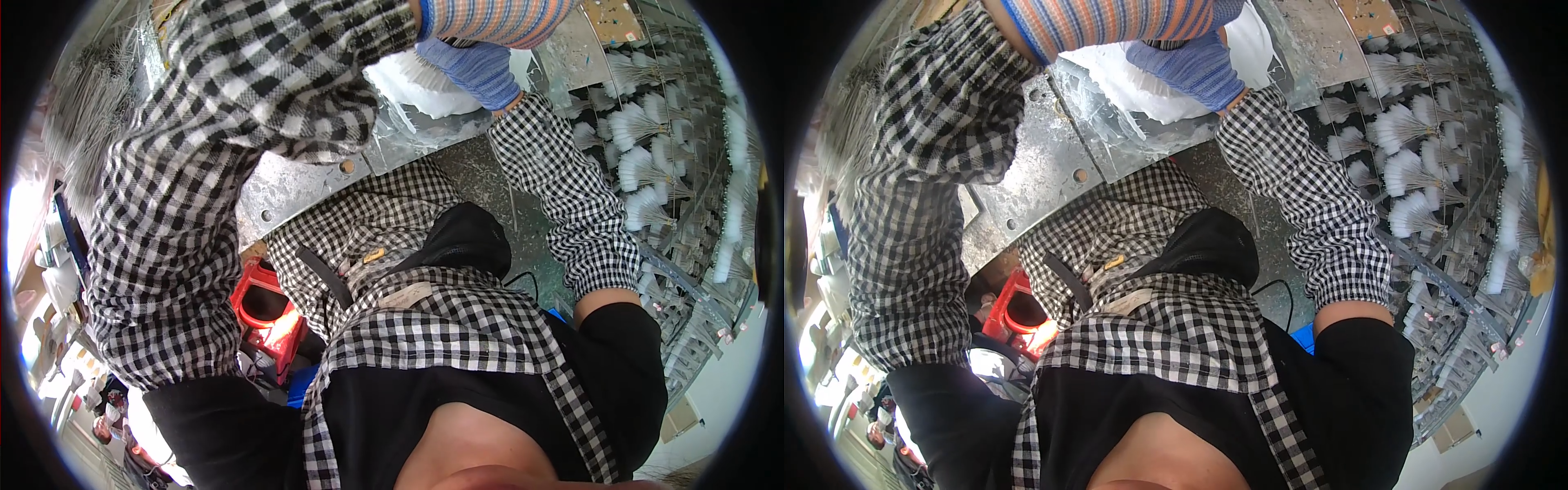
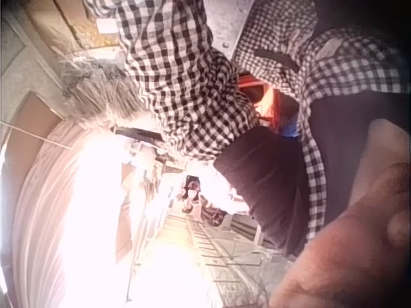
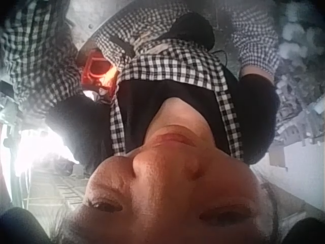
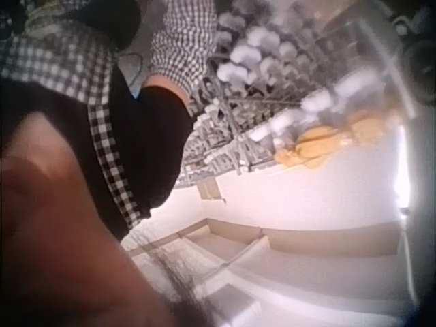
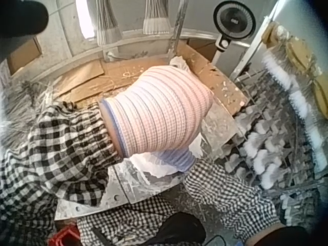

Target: The person is bundling and dipping brush bristles into a white coating substance.

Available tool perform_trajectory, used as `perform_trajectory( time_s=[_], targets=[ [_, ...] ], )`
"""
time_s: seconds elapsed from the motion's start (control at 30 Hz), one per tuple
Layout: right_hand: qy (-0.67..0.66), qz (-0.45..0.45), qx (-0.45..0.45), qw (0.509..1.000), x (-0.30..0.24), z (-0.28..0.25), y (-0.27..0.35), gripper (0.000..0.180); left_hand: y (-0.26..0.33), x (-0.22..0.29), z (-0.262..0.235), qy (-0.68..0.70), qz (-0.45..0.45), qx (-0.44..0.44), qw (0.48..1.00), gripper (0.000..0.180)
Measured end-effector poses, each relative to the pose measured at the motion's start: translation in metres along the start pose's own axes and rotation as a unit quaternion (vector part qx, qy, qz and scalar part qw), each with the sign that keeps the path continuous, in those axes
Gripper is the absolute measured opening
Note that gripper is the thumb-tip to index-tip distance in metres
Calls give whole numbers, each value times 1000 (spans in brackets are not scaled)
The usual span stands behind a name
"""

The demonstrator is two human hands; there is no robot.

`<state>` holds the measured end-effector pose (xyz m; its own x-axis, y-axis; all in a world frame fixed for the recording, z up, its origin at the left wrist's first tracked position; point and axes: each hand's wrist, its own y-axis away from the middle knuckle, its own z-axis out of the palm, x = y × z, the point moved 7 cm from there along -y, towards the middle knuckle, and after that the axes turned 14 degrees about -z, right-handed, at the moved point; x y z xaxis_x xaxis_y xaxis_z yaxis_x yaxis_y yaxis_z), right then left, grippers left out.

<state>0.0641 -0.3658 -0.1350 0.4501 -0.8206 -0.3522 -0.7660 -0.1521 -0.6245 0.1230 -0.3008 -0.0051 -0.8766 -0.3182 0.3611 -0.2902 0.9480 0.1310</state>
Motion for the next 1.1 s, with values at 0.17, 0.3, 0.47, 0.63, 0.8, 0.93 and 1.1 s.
perform_trajectory(
  time_s=[0.17,0.3,0.47,0.63,0.8,0.93,1.1],
  targets=[
    [40,-28,4,999,4,9,3,67,5,3,-1,21,14,21,999,26],
    [39,8,-54,998,18,11,21,70,0,9,1,45,44,35,997,22],
    [82,-30,-127,988,32,29,31,81,5,8,-3,65,54,55,995,17],
    [167,-216,15,962,4,34,25,86,14,13,-12,61,52,85,993,13],
    [254,-218,-39,942,-17,8,9,73,31,44,-49,-141,-50,-30,988,21],
    [115,-149,-30,982,-20,34,2,61,78,42,-62,99,107,403,904,71],
    [-89,-102,-105,985,-41,74,-5,58,101,-3,-7,294,-54,405,864,82]
  ],
)
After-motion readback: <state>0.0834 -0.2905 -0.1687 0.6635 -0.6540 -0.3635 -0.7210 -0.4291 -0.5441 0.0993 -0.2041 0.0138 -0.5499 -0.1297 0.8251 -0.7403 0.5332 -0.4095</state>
